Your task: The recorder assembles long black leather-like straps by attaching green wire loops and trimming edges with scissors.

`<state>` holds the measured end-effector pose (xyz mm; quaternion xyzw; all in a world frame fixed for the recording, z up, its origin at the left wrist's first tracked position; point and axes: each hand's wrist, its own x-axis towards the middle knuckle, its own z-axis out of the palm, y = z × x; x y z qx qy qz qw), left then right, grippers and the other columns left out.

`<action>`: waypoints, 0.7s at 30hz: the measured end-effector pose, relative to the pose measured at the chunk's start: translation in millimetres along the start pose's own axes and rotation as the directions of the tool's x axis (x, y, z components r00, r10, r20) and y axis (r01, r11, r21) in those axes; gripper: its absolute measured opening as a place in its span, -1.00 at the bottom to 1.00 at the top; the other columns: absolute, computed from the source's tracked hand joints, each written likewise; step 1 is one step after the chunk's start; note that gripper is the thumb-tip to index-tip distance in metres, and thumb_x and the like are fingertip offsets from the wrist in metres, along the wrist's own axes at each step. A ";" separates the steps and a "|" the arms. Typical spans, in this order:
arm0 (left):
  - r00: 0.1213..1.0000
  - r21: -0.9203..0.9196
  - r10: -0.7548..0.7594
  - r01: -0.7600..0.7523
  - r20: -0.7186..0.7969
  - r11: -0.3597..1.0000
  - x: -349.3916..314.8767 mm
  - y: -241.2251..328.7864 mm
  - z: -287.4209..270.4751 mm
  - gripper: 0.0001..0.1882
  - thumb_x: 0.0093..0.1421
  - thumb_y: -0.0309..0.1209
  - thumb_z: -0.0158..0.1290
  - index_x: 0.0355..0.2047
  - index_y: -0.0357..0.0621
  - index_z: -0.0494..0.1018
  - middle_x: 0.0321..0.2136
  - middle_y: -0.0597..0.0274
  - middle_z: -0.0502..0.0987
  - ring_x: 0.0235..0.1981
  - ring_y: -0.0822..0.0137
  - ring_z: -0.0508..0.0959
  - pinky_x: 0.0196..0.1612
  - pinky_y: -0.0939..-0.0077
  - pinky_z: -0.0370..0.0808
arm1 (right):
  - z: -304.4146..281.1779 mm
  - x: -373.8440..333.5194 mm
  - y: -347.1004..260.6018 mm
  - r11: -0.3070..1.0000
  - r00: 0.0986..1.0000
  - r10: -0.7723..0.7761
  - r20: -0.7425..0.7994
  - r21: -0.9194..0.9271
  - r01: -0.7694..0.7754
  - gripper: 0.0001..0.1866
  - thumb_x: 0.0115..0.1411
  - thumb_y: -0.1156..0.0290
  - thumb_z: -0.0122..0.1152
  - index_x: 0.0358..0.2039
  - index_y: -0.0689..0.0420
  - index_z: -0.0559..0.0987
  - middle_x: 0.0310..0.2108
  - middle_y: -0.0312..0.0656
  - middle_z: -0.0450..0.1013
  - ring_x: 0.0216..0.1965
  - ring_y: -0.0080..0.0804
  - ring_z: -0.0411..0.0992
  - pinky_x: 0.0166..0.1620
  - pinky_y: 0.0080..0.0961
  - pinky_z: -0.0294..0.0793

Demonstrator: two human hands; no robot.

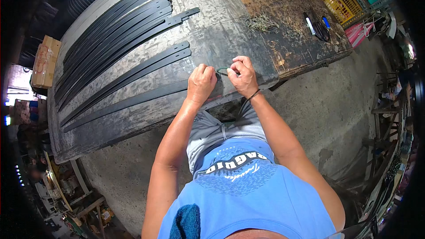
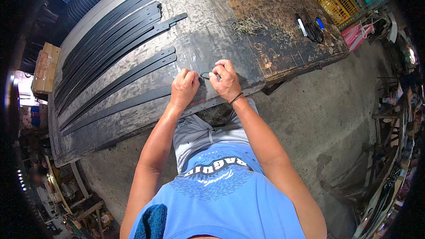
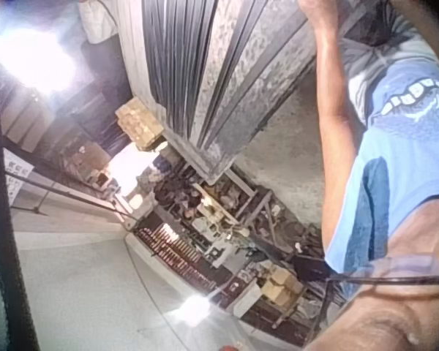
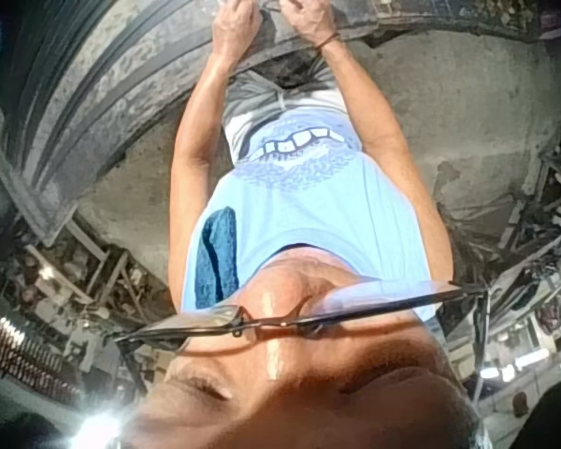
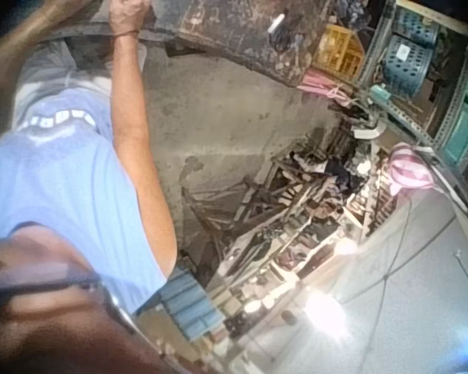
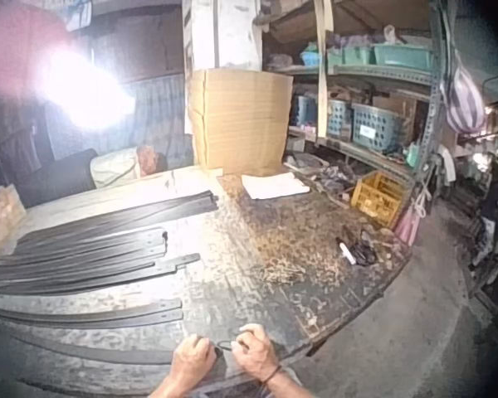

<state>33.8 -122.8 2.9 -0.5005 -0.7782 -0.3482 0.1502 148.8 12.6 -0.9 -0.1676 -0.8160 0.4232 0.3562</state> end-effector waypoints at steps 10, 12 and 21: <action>1.000 0.012 -0.007 0.007 -0.008 1.000 0.5 0.6 0.4 -0.89 0.04 -0.56 0.15 -0.45 -0.15 0.43 -0.49 0.14 0.43 -0.46 0.07 0.51 -0.40 0.24 0.49 | -1.6 0.7 -4.6 0.999 0.999 0.032 0.013 0.021 -0.033 -0.90 0.02 0.52 0.28 -0.45 0.19 0.52 -0.18 -0.08 0.37 -0.32 -0.25 0.47 -0.30 -0.39 0.50; 1.000 0.005 -0.010 0.011 -0.017 1.000 -0.2 -0.3 -0.6 -0.90 0.04 -0.55 0.15 -0.45 -0.16 0.43 -0.49 0.14 0.43 -0.46 0.07 0.52 -0.39 0.24 0.49 | -0.8 0.7 -5.1 0.996 0.997 0.075 0.025 0.052 -0.076 -0.90 0.02 0.52 0.28 -0.45 0.20 0.52 -0.17 -0.08 0.37 -0.32 -0.25 0.47 -0.30 -0.39 0.50; 1.000 0.003 -0.012 0.012 -0.015 1.000 -0.5 -0.3 0.8 -0.89 0.04 -0.54 0.14 -0.44 -0.14 0.42 -0.48 0.13 0.41 -0.45 0.07 0.50 -0.39 0.23 0.48 | 0.0 -0.3 0.7 1.000 1.000 0.015 0.002 0.008 -0.015 -0.90 0.03 0.52 0.29 -0.45 0.20 0.53 -0.16 -0.08 0.36 -0.34 -0.25 0.47 -0.30 -0.39 0.49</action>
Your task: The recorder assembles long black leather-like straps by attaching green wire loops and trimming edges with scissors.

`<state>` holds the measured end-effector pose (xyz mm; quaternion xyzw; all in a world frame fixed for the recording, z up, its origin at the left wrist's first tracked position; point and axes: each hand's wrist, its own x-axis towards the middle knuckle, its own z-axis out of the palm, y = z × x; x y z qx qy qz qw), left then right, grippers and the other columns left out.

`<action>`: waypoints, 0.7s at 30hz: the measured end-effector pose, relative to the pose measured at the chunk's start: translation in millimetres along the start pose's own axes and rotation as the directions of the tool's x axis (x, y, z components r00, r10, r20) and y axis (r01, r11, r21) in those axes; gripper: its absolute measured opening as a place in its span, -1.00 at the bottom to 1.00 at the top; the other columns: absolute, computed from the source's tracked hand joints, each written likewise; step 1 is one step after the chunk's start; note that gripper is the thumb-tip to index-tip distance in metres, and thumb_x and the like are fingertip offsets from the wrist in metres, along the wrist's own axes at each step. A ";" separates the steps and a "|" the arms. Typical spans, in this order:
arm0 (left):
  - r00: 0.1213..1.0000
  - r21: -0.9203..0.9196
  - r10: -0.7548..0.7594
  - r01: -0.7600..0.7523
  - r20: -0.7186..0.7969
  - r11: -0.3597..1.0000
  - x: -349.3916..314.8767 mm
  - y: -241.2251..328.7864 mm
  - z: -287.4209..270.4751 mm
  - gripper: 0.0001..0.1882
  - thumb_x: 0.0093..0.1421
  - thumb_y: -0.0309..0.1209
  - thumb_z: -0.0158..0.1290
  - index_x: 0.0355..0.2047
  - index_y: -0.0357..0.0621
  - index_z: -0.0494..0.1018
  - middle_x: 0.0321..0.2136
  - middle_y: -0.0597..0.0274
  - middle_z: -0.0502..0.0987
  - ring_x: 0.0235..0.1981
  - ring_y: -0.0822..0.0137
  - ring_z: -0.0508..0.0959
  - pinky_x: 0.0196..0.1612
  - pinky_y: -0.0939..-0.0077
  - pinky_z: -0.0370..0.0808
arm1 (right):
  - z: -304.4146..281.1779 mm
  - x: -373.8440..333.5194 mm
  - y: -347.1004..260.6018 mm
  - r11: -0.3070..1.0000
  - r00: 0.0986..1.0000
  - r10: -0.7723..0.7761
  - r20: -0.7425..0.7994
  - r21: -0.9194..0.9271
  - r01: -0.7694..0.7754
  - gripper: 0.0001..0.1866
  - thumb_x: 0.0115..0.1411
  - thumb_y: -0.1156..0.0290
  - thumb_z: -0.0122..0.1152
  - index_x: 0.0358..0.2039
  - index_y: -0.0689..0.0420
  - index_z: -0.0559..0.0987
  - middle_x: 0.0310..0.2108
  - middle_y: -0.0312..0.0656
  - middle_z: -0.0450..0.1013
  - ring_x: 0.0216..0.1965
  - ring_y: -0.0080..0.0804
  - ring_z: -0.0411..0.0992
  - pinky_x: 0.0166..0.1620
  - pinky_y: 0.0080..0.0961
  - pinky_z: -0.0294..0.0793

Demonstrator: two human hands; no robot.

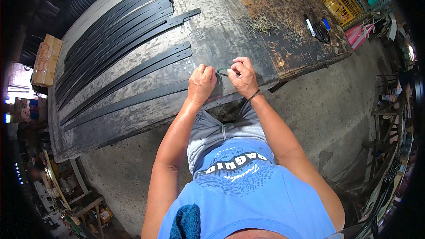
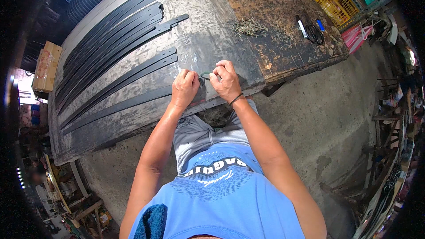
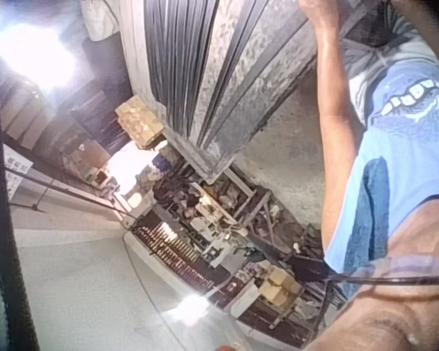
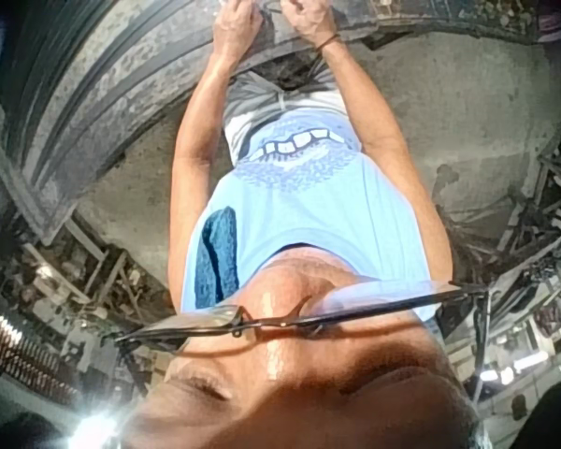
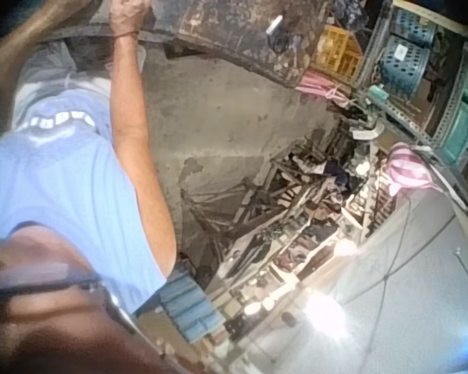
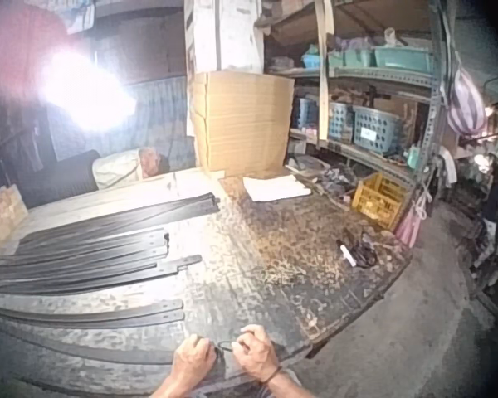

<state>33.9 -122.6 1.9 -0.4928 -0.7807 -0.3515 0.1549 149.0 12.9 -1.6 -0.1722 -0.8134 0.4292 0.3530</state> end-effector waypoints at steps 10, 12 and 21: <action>0.989 -0.118 0.098 -0.086 0.108 0.989 -6.4 1.3 -12.9 -0.86 0.02 -0.52 0.11 -0.38 -0.09 0.41 -0.19 0.20 0.54 -0.23 0.13 0.51 -0.22 0.24 0.44 | -5.6 3.4 4.1 0.990 0.991 0.089 -0.097 0.115 -0.078 -0.90 0.10 0.51 0.27 -0.42 0.22 0.52 -0.19 -0.14 0.39 -0.41 -0.50 0.47 -0.36 -0.53 0.50; 0.973 -0.082 0.138 -0.125 0.184 0.989 -10.1 6.8 -20.3 -0.84 0.01 -0.53 0.11 -0.37 -0.10 0.41 -0.11 0.20 0.53 -0.16 0.12 0.50 -0.15 0.20 0.42 | -16.0 -0.4 15.0 0.988 0.982 0.073 -0.174 0.150 -0.047 -0.91 0.15 0.50 0.25 -0.39 0.22 0.52 -0.21 -0.17 0.41 -0.43 -0.56 0.46 -0.36 -0.55 0.51; 0.623 -0.240 0.362 -0.274 0.694 0.931 -53.1 72.3 -40.1 -0.92 -0.01 -0.46 0.11 -0.57 -0.09 0.43 -0.55 0.16 0.51 -0.38 0.04 0.56 -0.27 0.16 0.49 | -181.8 -81.6 59.8 0.797 0.629 0.580 -0.518 0.520 -0.307 -0.81 0.33 0.39 0.06 -0.11 0.18 0.42 -0.48 -0.26 0.41 -0.54 -0.57 0.36 -0.43 -0.55 0.49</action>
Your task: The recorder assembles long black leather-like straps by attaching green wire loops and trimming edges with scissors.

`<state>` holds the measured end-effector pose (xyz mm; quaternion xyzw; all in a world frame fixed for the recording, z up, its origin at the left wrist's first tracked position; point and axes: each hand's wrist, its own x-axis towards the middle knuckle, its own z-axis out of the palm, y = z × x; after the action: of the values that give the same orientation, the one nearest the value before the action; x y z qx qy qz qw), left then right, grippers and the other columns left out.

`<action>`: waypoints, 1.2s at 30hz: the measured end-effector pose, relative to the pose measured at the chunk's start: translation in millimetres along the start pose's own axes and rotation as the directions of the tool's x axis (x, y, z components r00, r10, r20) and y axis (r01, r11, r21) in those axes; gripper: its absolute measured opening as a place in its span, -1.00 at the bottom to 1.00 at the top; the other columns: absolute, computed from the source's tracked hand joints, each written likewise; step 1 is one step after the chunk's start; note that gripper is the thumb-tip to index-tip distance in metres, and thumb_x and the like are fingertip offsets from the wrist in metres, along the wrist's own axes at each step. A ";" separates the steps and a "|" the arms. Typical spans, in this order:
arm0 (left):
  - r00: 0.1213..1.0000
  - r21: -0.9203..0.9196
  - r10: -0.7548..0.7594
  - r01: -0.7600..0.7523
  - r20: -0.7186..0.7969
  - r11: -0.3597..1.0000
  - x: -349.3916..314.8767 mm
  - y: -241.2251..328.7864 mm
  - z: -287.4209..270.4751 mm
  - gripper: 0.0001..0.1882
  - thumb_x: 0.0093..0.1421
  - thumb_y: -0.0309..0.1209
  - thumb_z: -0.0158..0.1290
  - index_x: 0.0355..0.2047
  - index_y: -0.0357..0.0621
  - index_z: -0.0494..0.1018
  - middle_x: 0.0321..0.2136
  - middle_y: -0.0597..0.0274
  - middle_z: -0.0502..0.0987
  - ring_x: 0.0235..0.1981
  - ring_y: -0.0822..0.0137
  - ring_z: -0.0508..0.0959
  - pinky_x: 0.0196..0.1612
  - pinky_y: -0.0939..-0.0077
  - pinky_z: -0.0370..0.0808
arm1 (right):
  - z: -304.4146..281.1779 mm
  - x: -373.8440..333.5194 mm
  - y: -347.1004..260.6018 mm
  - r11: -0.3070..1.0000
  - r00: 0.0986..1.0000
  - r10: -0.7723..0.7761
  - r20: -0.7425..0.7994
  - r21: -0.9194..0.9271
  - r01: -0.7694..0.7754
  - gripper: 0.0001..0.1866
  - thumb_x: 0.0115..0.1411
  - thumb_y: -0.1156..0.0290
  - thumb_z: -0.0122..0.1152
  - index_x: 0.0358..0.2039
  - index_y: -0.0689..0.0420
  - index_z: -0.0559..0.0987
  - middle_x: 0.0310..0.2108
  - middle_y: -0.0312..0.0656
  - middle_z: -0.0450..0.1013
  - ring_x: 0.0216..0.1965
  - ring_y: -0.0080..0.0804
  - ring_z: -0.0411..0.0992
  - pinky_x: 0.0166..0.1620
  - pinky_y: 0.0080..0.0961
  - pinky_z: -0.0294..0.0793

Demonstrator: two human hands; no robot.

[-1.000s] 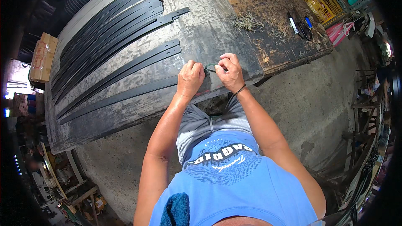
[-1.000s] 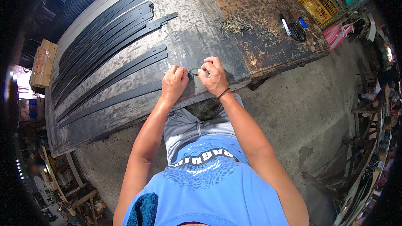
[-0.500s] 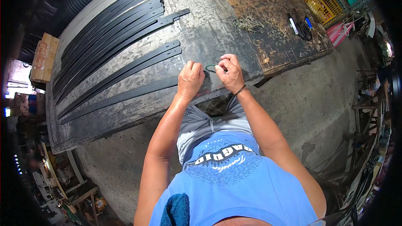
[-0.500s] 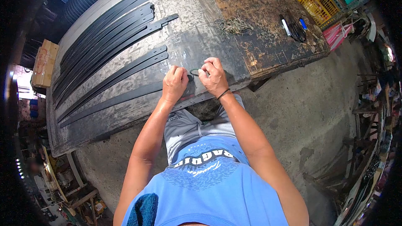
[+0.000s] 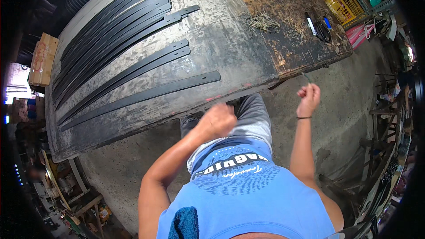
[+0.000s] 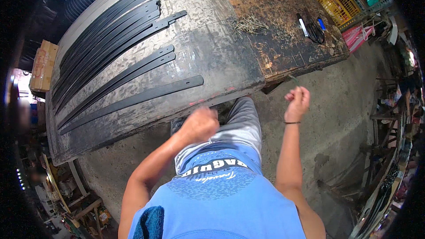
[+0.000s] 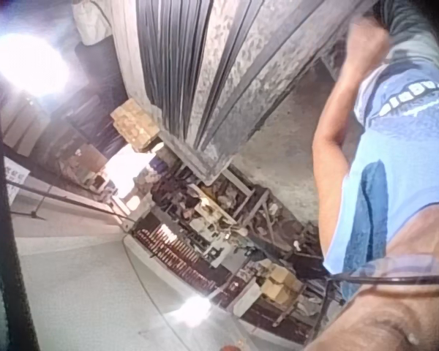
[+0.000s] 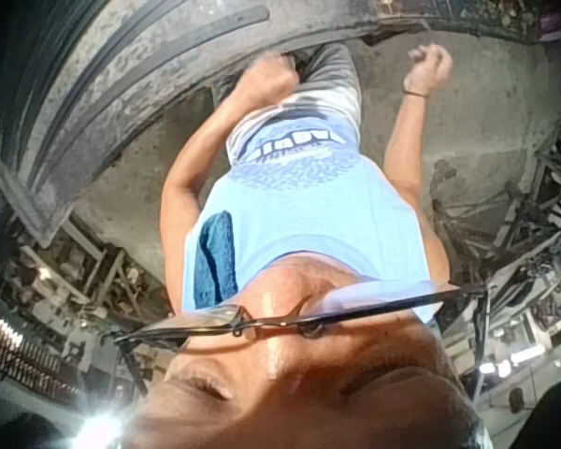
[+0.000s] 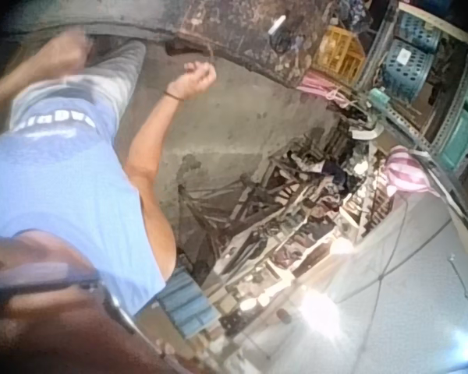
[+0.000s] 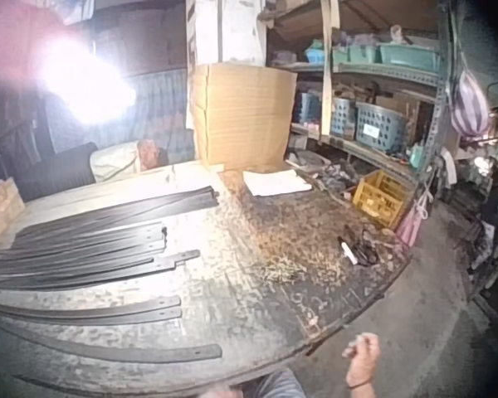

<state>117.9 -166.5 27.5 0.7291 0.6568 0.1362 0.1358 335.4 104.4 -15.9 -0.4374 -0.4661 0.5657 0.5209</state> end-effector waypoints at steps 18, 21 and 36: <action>0.826 -0.050 -0.390 0.406 -0.408 0.913 -4.8 -96.0 -38.5 -0.80 0.12 -0.51 0.11 -0.21 -0.11 0.49 -0.30 0.15 0.49 -0.20 0.09 0.50 -0.16 0.22 0.43 | -243.9 -60.3 90.1 0.842 0.793 0.282 -0.541 -0.257 -0.475 -0.84 0.30 0.42 0.00 -0.16 0.18 0.46 -0.40 -0.23 0.47 -0.50 -0.48 0.39 -0.45 -0.57 0.40; 0.814 -0.044 -0.362 0.386 -0.454 0.922 -4.4 -109.9 -31.2 -0.84 0.12 -0.50 0.11 -0.25 -0.11 0.49 -0.34 0.14 0.47 -0.25 0.08 0.49 -0.20 0.22 0.43 | -211.5 -54.0 54.3 0.827 0.716 0.360 -0.598 -0.152 -0.542 -0.85 0.28 0.46 -0.02 -0.18 0.17 0.47 -0.41 -0.22 0.48 -0.48 -0.49 0.41 -0.41 -0.58 0.42; 0.845 0.143 -0.166 0.274 -0.509 0.951 24.4 -83.3 -32.7 -0.75 0.03 -0.36 0.24 -0.25 -0.04 0.55 -0.32 0.29 0.48 -0.27 0.21 0.49 -0.22 0.35 0.47 | -10.5 9.3 -48.8 0.991 0.995 -0.098 -0.034 -0.090 0.095 -0.69 0.34 0.40 0.06 0.02 0.26 0.38 -0.36 -0.13 0.52 -0.40 -0.48 0.50 -0.30 -0.57 0.53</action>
<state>31.3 -133.3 26.9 0.6000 0.7599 0.2300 -0.0984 353.9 115.6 30.1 -0.4478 -0.5013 0.5102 0.5365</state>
